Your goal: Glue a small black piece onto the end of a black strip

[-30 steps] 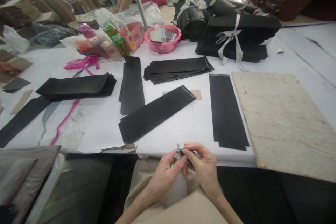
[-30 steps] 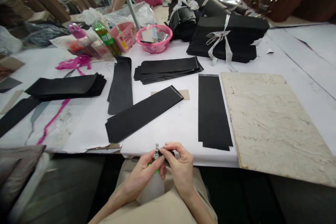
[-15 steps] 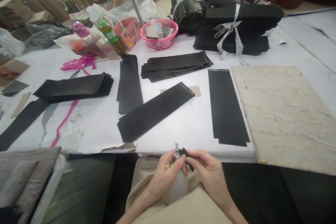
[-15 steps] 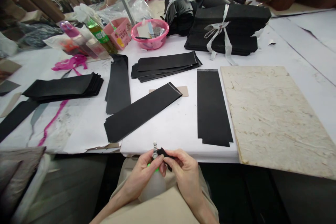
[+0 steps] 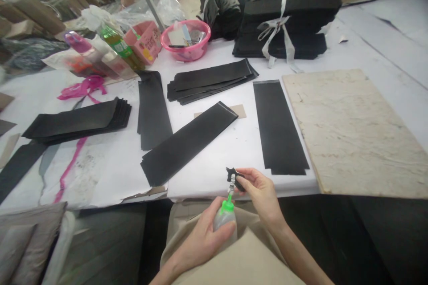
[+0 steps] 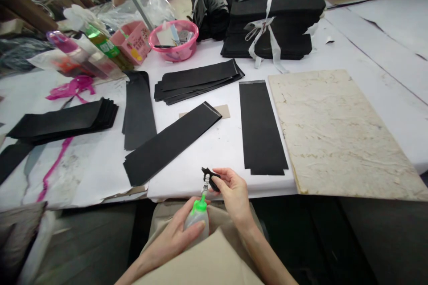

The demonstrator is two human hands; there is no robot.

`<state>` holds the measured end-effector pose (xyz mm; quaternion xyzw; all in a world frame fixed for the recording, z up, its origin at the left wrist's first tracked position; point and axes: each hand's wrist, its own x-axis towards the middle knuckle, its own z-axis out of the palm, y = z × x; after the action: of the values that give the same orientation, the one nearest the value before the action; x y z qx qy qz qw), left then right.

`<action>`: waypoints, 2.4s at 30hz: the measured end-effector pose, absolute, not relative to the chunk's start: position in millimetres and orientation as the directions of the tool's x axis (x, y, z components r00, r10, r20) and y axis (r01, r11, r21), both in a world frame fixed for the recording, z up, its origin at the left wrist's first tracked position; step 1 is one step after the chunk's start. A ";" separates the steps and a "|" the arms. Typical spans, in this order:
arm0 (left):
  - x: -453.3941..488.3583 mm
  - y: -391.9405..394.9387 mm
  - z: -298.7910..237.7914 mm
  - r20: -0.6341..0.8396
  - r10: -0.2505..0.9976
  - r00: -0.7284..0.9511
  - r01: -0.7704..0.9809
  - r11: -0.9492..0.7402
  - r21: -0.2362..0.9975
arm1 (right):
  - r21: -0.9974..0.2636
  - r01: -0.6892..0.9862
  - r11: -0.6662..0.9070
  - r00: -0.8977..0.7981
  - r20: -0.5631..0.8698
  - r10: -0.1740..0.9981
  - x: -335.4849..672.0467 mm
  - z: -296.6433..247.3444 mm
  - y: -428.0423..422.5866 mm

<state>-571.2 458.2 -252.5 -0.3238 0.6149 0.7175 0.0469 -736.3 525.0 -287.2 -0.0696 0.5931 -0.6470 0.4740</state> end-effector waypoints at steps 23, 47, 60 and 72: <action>-586.1 437.9 -221.8 -0.757 -0.123 -0.641 -0.514 -0.664 0.543 | -0.796 0.572 0.197 -0.531 -0.542 -0.652 -744.2 -301.7 533.4; -603.6 438.0 -211.0 -0.797 -0.103 -0.595 -0.559 -0.659 0.503 | -0.745 0.648 0.159 -0.474 -0.557 -0.682 -750.7 -306.7 535.7; -601.2 434.9 -214.7 -0.798 -0.098 -0.595 -0.556 -0.666 0.497 | -0.732 0.660 0.168 -0.450 -0.564 -0.692 -750.2 -309.4 534.0; -599.0 433.0 -218.7 -0.794 -0.101 -0.599 -0.547 -0.672 0.499 | -0.741 0.645 0.187 -0.450 -0.566 -0.691 -748.8 -312.5 532.4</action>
<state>-599.0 433.0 -218.7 -0.4259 0.3807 0.8091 0.1378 -748.8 532.4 -312.5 -0.0201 0.5647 -0.6374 0.5238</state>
